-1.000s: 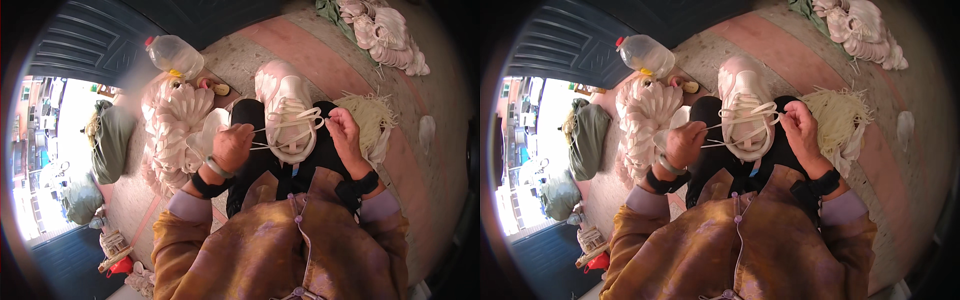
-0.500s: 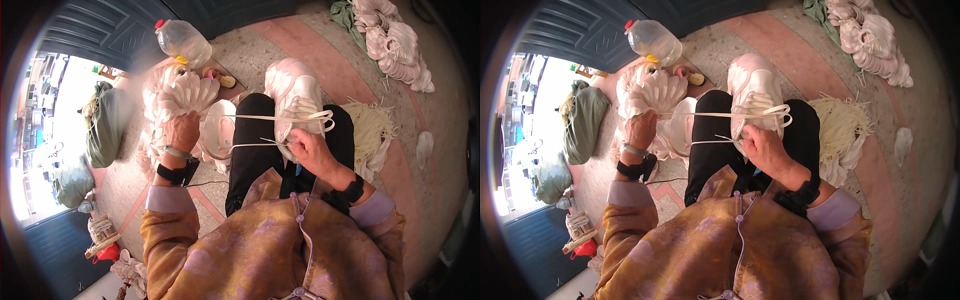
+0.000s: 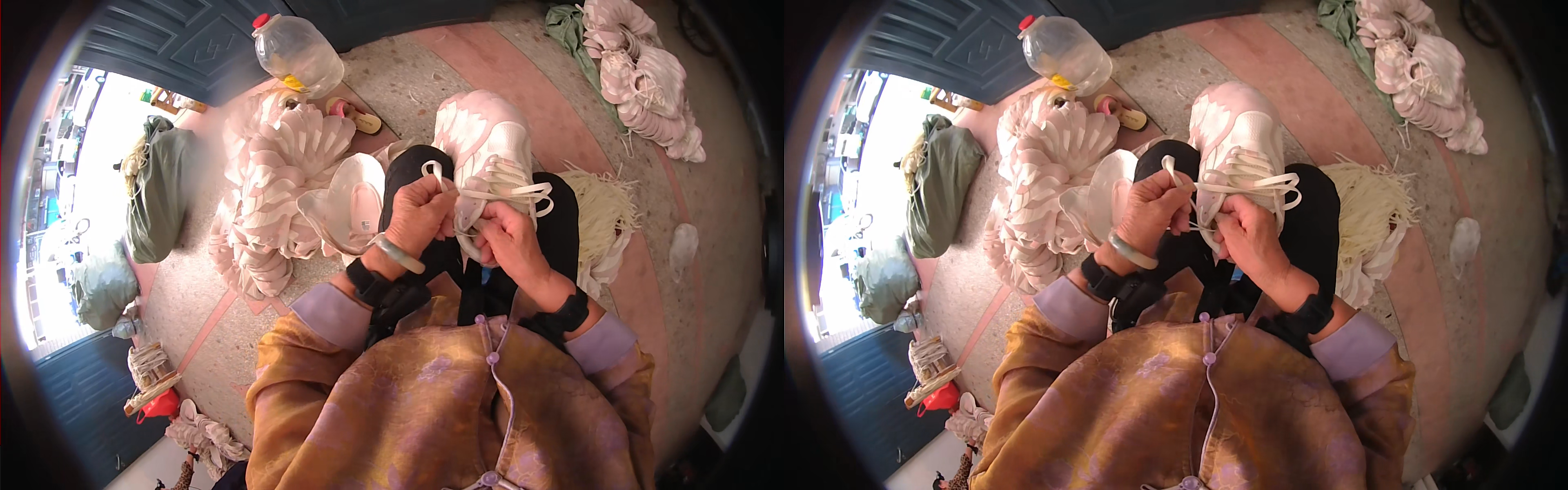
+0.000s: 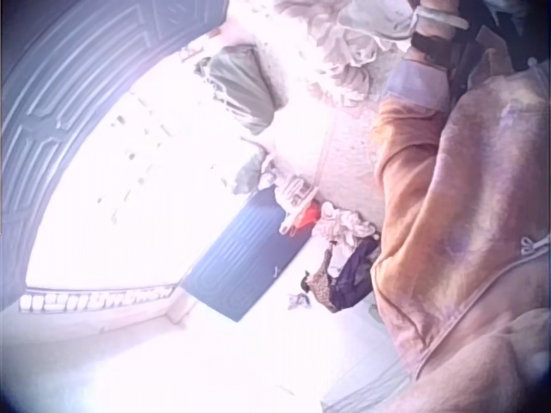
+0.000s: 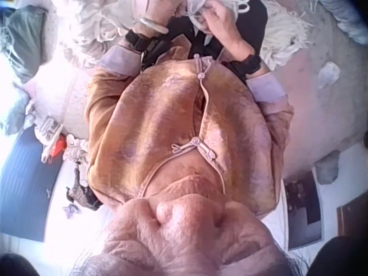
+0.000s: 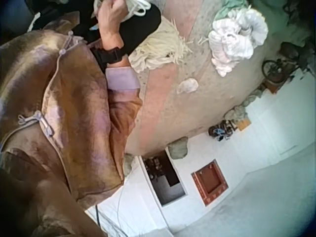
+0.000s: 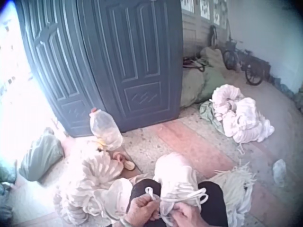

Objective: Insert and thread laces into a new pair of white sneakers.

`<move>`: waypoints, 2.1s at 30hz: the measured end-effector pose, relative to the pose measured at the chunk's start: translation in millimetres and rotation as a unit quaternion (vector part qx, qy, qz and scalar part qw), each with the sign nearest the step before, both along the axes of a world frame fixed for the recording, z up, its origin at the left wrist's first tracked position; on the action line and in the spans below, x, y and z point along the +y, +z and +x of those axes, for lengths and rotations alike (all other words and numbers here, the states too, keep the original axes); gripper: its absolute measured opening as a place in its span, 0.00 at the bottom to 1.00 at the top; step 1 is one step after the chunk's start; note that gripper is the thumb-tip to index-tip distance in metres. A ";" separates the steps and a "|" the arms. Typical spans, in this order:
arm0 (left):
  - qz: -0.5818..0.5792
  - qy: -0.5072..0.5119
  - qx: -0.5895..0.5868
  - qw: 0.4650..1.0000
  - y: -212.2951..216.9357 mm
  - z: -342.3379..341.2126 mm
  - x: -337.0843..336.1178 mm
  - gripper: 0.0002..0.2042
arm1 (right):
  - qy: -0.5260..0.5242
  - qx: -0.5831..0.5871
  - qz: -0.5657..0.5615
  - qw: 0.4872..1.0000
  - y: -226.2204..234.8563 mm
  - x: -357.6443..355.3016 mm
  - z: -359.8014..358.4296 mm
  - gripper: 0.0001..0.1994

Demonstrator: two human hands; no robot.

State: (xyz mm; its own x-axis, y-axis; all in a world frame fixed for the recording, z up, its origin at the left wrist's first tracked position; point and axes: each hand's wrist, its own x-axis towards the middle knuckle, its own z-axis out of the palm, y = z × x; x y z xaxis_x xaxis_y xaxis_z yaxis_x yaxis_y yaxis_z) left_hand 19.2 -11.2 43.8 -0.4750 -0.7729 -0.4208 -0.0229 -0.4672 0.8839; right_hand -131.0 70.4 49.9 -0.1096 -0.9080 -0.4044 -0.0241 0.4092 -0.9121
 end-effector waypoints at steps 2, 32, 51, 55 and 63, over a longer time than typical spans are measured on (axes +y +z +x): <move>-0.017 0.016 0.032 0.999 -3.2 -10.4 1.2 0.04 | -0.030 -0.027 0.024 0.999 -1.0 -1.4 2.4 0.07; -0.404 0.007 -0.131 0.905 -23.6 -28.8 1.0 0.06 | -0.080 -0.055 -0.077 0.992 -19.3 -2.5 6.9 0.04; -0.148 0.109 -0.007 0.983 -15.9 -28.4 -8.2 0.04 | -0.040 0.078 -0.106 0.990 -16.5 11.8 -10.0 0.04; -0.111 0.138 -0.012 0.984 -10.5 -15.7 -13.7 0.04 | 0.007 0.159 -0.162 0.974 -5.6 48.0 -39.9 0.04; -0.086 -0.015 -0.068 0.994 3.3 -0.2 13.3 0.05 | -0.036 0.114 -0.079 0.990 6.2 96.5 -87.1 0.02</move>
State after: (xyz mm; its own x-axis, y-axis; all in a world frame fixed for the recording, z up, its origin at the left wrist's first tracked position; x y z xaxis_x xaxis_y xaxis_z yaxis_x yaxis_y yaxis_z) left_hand 19.0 2.2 47.1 -0.4469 -0.8252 -0.3454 -0.1584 -0.3069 0.9384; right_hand -218.2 166.9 56.1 -0.2484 -0.9446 -0.2144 -0.2130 0.2692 -0.9392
